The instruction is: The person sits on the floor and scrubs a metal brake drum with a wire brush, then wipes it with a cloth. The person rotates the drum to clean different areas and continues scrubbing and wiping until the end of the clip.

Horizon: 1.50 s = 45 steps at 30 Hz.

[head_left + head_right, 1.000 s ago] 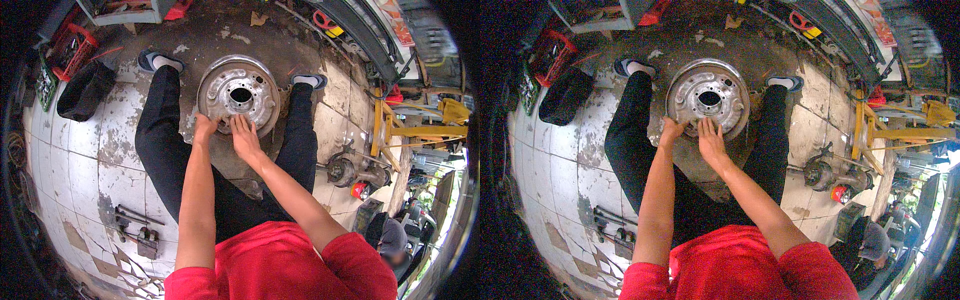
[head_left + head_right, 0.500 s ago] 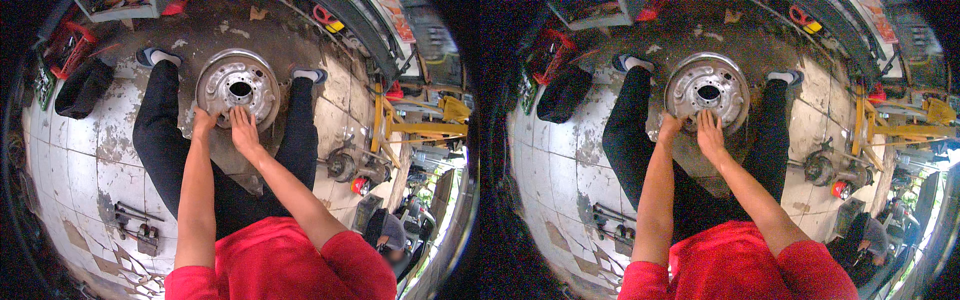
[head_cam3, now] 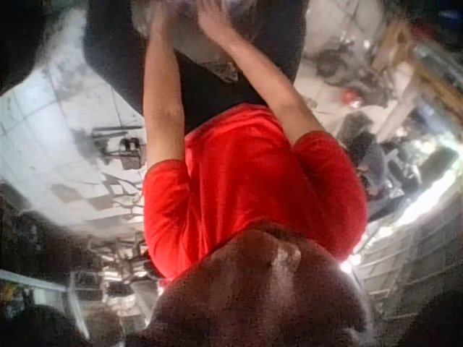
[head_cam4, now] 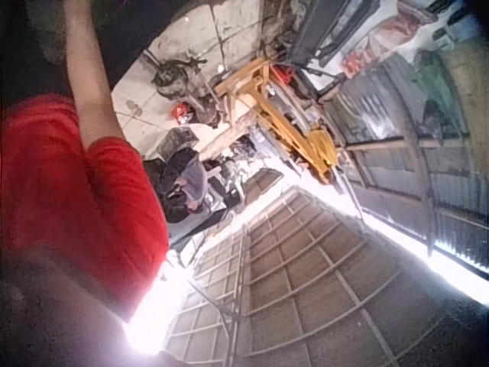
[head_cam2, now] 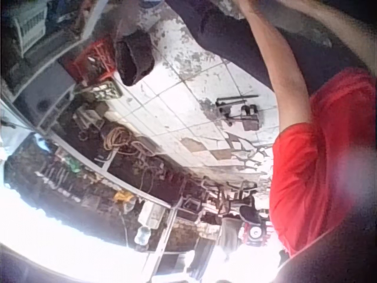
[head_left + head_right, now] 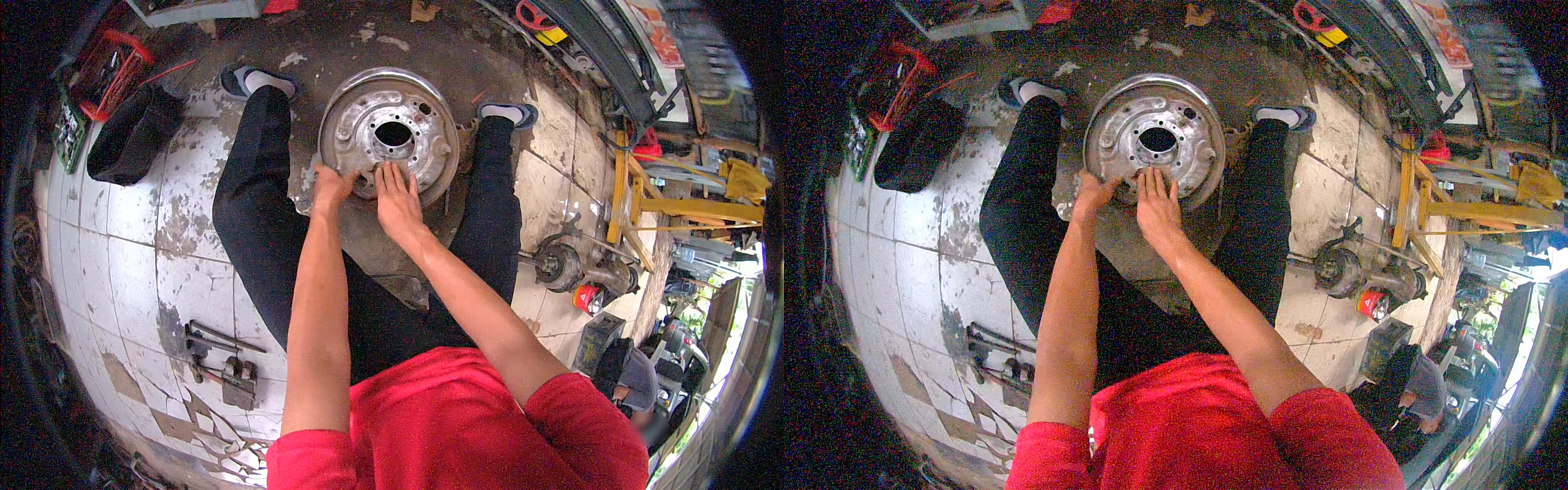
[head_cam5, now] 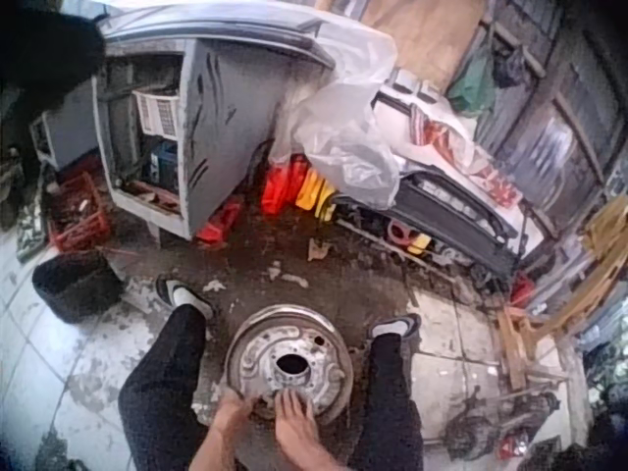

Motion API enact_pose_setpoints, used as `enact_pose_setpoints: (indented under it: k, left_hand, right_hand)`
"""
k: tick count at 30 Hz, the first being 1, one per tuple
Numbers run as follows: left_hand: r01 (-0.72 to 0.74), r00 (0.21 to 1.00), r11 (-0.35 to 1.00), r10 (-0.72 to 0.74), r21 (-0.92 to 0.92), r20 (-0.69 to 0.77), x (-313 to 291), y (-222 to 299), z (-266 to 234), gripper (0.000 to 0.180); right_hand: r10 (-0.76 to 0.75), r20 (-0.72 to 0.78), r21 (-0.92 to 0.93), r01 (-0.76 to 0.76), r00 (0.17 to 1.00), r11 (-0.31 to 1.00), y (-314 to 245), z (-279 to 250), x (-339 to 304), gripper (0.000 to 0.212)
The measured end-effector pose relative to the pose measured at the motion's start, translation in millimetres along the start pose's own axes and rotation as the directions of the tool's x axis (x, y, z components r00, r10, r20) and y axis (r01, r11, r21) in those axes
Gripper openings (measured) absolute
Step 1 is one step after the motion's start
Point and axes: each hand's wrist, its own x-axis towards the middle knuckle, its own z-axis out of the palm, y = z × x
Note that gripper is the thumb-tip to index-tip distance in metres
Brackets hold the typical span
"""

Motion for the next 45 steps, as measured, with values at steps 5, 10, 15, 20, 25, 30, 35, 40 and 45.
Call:
enact_pose_setpoints:
  k: [5, 10, 15, 20, 25, 30, 35, 40, 45]
  left_hand:
    - [0.001, 1.0, 1.0, -0.001, -0.031, 0.015, 14, -14, 6, 0.101]
    - [-0.019, 0.999, 1.0, 0.019, 0.013, -0.026, 9, -9, 6, 0.102]
    - [0.033, 0.999, 0.999, -0.033, 0.028, -0.004, 7, -2, 6, 0.103]
    - [0.021, 1.0, 1.0, -0.021, 0.002, -0.007, 5, 0, 6, 0.102]
    - [-0.026, 0.999, 1.0, 0.025, -0.015, -0.026, 17, -19, 12, 0.105]
    - [0.025, 1.0, 1.0, -0.025, 0.015, 0.008, 7, 2, 4, 0.108]
    - [-0.022, 1.0, 0.998, 0.023, 0.054, -0.013, 12, -12, 7, 0.106]
    - [-0.055, 0.998, 0.998, 0.055, -0.032, 0.025, 22, -27, 14, 0.108]
    - [-0.045, 0.999, 0.998, 0.045, -0.05, -0.018, 20, -21, 17, 0.108]
  right_hand:
    - [-0.069, 0.019, -0.039, 0.069, 0.997, 0.997, -9, 9, -32, 0.054]
    - [-0.016, 0.046, 0.053, 0.014, 0.999, 0.998, 3, -5, -14, 0.054]
    - [0.061, 0.018, 0.045, -0.062, 0.998, 0.997, 0, 0, 4, 0.053]
    - [-0.109, 0.072, -0.093, 0.115, 0.991, 0.989, 7, 4, -34, 0.054]
    - [-0.053, 0.045, 0.045, 0.051, 0.998, 0.998, 5, -2, -13, 0.054]
    - [-0.005, 0.054, -0.045, 0.008, 0.999, 0.999, -3, 5, -11, 0.056]
    - [-0.137, 0.103, -0.058, 0.143, 0.985, 0.988, -3, 1, -41, 0.056]
    - [0.0, 0.169, 0.085, -0.015, 0.986, 0.996, -4, -11, -6, 0.062]
    - [0.018, 0.194, 0.086, -0.036, 0.981, 0.996, -6, -6, -13, 0.064]
